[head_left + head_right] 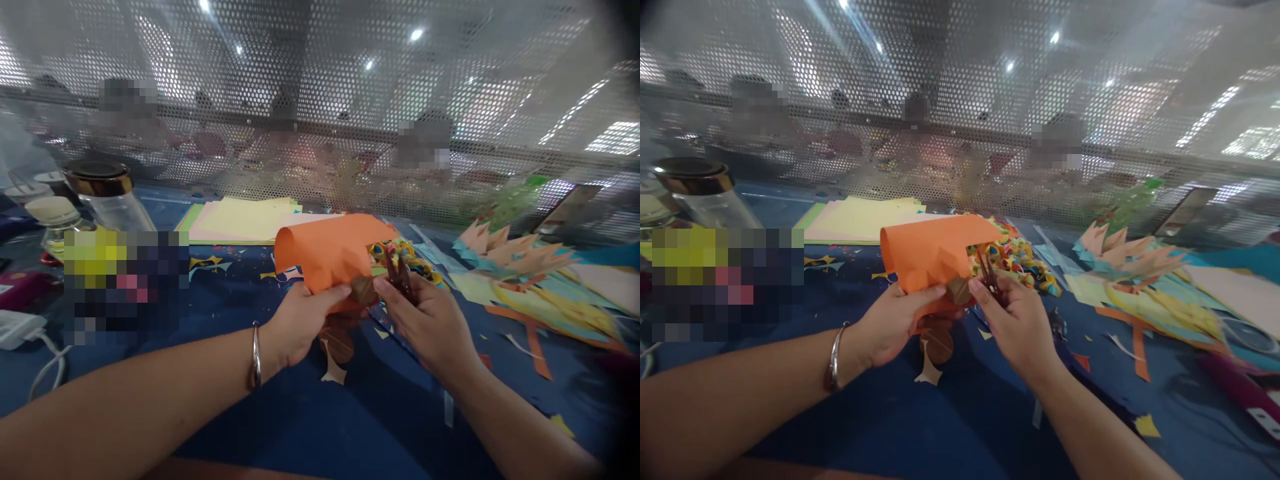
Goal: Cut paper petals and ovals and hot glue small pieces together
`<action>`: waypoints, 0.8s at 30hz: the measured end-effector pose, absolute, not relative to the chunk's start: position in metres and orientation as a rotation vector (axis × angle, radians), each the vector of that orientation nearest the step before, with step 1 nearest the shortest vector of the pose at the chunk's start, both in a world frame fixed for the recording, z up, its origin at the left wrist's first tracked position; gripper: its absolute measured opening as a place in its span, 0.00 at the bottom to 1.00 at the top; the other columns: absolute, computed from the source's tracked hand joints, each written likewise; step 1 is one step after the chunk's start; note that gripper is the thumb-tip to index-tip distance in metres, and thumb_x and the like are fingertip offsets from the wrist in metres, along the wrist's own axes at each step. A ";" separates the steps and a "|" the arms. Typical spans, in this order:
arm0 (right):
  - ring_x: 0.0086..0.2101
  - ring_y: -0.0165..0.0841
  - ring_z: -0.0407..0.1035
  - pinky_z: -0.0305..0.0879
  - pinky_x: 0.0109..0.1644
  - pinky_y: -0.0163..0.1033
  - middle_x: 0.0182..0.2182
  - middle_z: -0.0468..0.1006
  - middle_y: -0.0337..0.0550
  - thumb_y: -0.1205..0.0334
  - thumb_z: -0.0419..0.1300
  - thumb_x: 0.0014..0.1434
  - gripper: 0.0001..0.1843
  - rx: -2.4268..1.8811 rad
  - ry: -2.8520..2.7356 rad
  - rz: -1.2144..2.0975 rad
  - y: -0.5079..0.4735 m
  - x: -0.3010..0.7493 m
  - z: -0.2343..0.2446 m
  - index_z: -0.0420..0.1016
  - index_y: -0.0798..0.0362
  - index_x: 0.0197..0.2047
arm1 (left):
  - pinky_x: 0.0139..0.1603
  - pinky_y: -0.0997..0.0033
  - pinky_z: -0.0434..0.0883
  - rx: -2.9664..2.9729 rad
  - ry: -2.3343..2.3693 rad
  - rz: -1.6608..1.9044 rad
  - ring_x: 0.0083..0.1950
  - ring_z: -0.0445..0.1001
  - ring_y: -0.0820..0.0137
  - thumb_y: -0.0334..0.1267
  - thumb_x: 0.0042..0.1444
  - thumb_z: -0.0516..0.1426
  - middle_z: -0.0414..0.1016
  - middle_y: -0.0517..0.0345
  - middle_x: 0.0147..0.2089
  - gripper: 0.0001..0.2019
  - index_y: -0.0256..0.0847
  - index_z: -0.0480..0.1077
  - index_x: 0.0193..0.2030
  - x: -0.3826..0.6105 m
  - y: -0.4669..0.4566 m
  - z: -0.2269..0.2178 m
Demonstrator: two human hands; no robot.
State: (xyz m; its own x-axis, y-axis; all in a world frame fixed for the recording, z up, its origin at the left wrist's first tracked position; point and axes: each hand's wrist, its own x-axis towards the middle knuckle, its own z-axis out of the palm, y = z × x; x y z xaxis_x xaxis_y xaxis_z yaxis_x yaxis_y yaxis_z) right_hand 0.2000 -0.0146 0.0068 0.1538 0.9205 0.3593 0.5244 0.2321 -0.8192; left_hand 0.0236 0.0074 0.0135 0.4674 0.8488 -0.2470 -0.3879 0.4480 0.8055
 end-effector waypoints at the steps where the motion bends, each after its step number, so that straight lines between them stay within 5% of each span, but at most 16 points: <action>1: 0.17 0.28 0.53 0.51 0.20 0.36 0.15 0.60 0.31 0.43 0.60 0.63 0.19 -1.431 -1.502 0.522 -0.015 0.199 0.007 0.70 0.50 0.30 | 0.33 0.73 0.75 0.770 0.745 0.837 0.31 0.80 0.71 0.33 0.60 0.59 0.82 0.50 0.35 0.08 0.35 0.78 0.43 0.022 0.010 0.014; 11: 0.15 0.26 0.51 0.49 0.16 0.34 0.14 0.58 0.29 0.40 0.61 0.60 0.21 -1.459 -1.491 0.653 -0.015 0.191 0.006 0.68 0.50 0.30 | 0.26 0.78 0.68 0.877 0.874 0.855 0.24 0.75 0.76 0.32 0.51 0.67 0.79 0.54 0.27 0.05 0.35 0.79 0.35 0.018 0.016 0.014; 24: 0.14 0.24 0.46 0.46 0.17 0.33 0.12 0.56 0.24 0.45 0.67 0.55 0.24 -1.313 -1.227 0.886 -0.013 0.187 0.003 0.73 0.54 0.47 | 0.26 0.78 0.70 0.925 0.925 0.904 0.24 0.74 0.76 0.29 0.52 0.66 0.78 0.55 0.25 0.01 0.36 0.79 0.32 0.020 0.015 0.012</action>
